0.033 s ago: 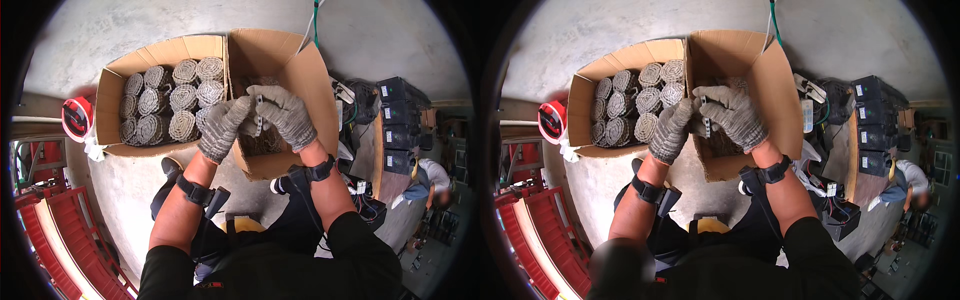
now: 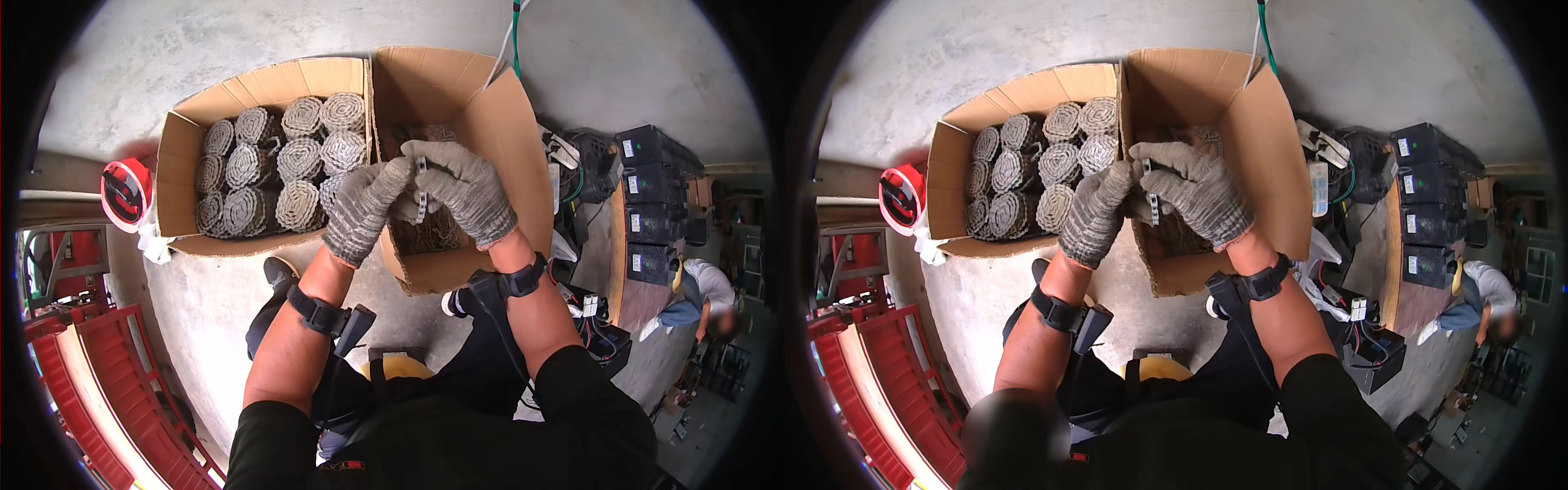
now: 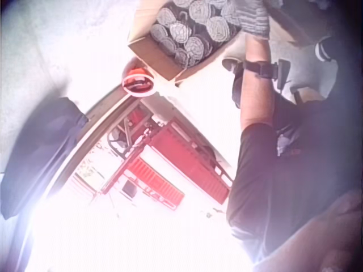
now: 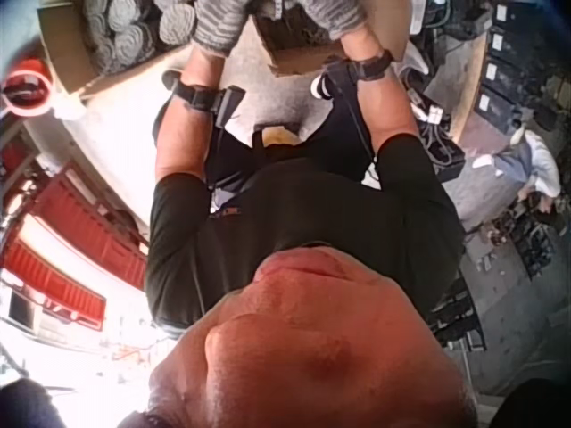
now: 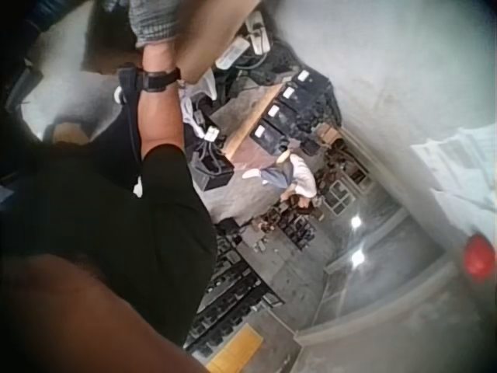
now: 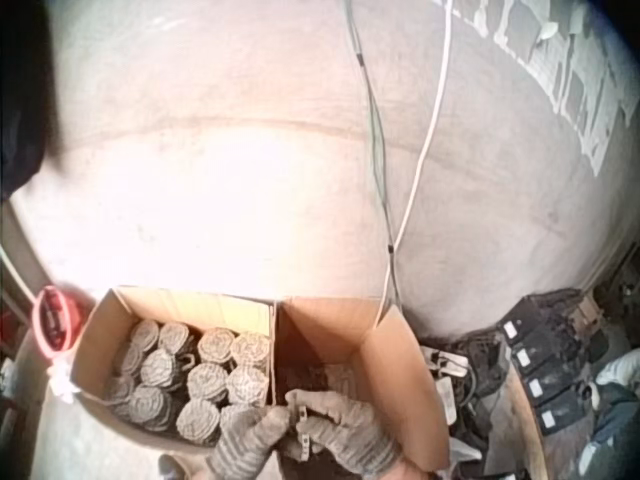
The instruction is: Inspecting and unrolling motorcycle drive chains.
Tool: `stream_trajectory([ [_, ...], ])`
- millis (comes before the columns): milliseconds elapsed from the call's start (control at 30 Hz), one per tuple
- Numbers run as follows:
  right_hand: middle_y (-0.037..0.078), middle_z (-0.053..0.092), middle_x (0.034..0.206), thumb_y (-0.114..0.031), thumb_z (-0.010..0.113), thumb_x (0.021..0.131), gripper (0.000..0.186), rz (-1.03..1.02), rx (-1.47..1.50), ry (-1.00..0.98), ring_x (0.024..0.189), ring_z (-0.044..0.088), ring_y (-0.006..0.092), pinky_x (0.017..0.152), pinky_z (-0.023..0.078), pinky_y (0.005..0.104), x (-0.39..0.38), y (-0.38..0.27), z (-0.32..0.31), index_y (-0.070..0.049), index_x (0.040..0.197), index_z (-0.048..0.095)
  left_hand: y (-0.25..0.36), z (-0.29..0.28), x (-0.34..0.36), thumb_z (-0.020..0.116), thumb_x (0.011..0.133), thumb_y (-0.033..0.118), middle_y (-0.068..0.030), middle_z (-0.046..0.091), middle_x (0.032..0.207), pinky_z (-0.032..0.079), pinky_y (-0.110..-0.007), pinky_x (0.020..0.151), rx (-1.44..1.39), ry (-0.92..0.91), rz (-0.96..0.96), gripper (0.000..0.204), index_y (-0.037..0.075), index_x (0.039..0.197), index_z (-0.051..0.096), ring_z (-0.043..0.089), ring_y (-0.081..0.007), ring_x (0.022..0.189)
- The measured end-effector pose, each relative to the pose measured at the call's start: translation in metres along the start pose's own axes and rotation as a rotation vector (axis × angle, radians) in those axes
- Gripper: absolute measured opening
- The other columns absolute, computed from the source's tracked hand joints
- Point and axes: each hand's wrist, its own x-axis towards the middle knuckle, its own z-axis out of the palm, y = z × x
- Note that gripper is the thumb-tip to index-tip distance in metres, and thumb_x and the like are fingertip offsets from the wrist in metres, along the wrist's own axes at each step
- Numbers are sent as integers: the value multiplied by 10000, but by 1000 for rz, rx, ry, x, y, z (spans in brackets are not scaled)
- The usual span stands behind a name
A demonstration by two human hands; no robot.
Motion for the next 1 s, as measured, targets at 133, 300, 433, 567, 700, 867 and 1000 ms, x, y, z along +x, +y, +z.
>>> stream_trajectory([
  [133, 96, 700, 1127, -80, 702, 865, 316, -43, -32, -32, 1045, 648, 207, 916, 511, 311, -3, -7, 7, -39, 1177, 684, 0, -1, 0, 642, 952, 417, -43, 669, 706, 506, -232, 603, -12, -2, -26, 424, -1, 906, 700, 623, -99, 620],
  [300, 95, 685, 1189, -81, 704, 859, 352, -144, -167, -68, 1098, 634, 209, 956, 503, 318, -1, -3, 5, -37, 1205, 662, -3, -2, 0, 674, 937, 347, -38, 663, 692, 492, -234, 591, 3, 6, -33, 354, -2, 888, 702, 617, -99, 613],
  [433, 83, 669, 1220, -81, 698, 868, 419, -204, -70, -113, 1109, 629, 195, 968, 506, 309, 1, 2, 3, -34, 1275, 612, -2, -5, 1, 713, 909, 252, -35, 674, 728, 492, -231, 613, 24, 9, -14, 274, -21, 936, 707, 614, -93, 644],
  [567, 97, 617, 1306, -200, 659, 928, 459, -116, 1, -119, 1109, 636, 216, 988, 501, 325, 3, 0, -3, -24, 1339, 560, 5, -2, -2, 725, 892, 186, -44, 691, 787, 500, -233, 638, -2, 39, 14, 261, -43, 1015, 706, 614, -85, 685],
  [700, 83, 603, 1315, -329, 564, 995, 484, 227, 449, -98, 1164, 595, 192, 1003, 488, 323, 6, 8, -4, -30, 1375, 525, 3, 6, -2, 736, 868, 149, -70, 711, 888, 531, -256, 715, -55, 61, 127, 315, -55, 1103, 687, 634, -93, 764],
  [867, 78, 591, 1329, -353, 492, 1032, 481, 244, 478, -131, 1204, 554, 161, 1007, 478, 312, 3, 9, 3, -28, 1386, 514, -7, 0, -1, 760, 813, 128, -74, 721, 982, 541, -280, 789, 249, 137, 280, 377, -1, 1158, 683, 644, -97, 851],
  [1000, 74, 576, 1347, -343, 473, 1042, 470, 194, 378, -166, 1215, 539, 152, 1020, 465, 303, 3, 14, 0, -13, 1373, 527, 6, 5, -4, 755, 733, 65, -123, 718, 1034, 539, -300, 810, 421, 161, 347, 450, 49, 1177, 685, 684, -170, 894],
])
